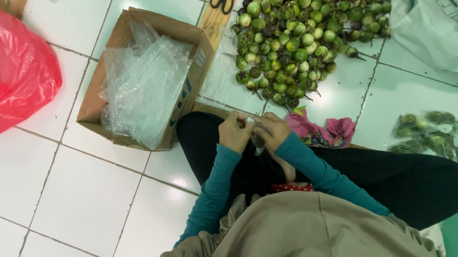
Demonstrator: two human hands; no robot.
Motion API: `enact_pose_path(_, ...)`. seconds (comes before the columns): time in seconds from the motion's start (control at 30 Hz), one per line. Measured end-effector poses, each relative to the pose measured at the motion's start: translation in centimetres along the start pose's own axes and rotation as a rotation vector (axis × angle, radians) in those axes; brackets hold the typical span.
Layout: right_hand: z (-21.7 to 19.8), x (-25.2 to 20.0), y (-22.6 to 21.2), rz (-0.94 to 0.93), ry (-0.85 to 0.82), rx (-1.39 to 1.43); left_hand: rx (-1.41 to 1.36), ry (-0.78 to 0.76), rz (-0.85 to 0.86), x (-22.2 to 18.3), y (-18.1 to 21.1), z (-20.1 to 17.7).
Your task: The person cleans small eggplants with a cloth and places them into plastic bags by hand while sitting on the floor.
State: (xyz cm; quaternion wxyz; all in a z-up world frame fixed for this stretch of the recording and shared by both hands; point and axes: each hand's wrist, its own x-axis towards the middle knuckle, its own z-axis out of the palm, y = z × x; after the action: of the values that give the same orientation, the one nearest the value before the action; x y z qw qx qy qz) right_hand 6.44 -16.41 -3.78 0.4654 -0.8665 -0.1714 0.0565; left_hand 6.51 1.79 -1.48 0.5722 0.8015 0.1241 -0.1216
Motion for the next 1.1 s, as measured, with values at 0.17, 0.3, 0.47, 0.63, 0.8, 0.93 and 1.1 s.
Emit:
enact_pose_path(0.17, 0.2, -0.3, 1.6, -0.006, 0.04, 0.146, 0.177, -0.03, 0.182, 0.5, -1.3, 0.3)
enact_pose_path(0.3, 0.6, -0.2, 1.9, -0.013, 0.073, 0.26, 0.245, -0.134, 0.549, 0.4, -0.4, -0.9)
enact_pose_path(0.47, 1.3, -0.4, 2.1, 0.091, 0.07, 0.341, 0.082, -0.138, 0.537, -2.6, 1.4, -2.0)
enact_pose_path(0.63, 0.8, 0.1, 0.1, 0.114, 0.115, 0.356, 0.021, -0.091, 0.38, -2.1, -1.5, -1.8)
enact_pose_path(0.8, 0.6, 0.1, -1.4, 0.072, 0.176, 0.254, -0.2, -0.114, 0.078, -1.7, -3.0, -0.9)
enact_pose_path(0.93, 0.7, -0.3, -2.3, 0.067, 0.18, 0.359, -0.278, -0.091, -0.018, -1.3, -4.1, -0.2)
enact_pose_path(1.1, 1.1, -0.9, -3.4, -0.146, 0.234, 0.278, -0.427, -0.068, -0.202, -0.7, -6.3, 0.5)
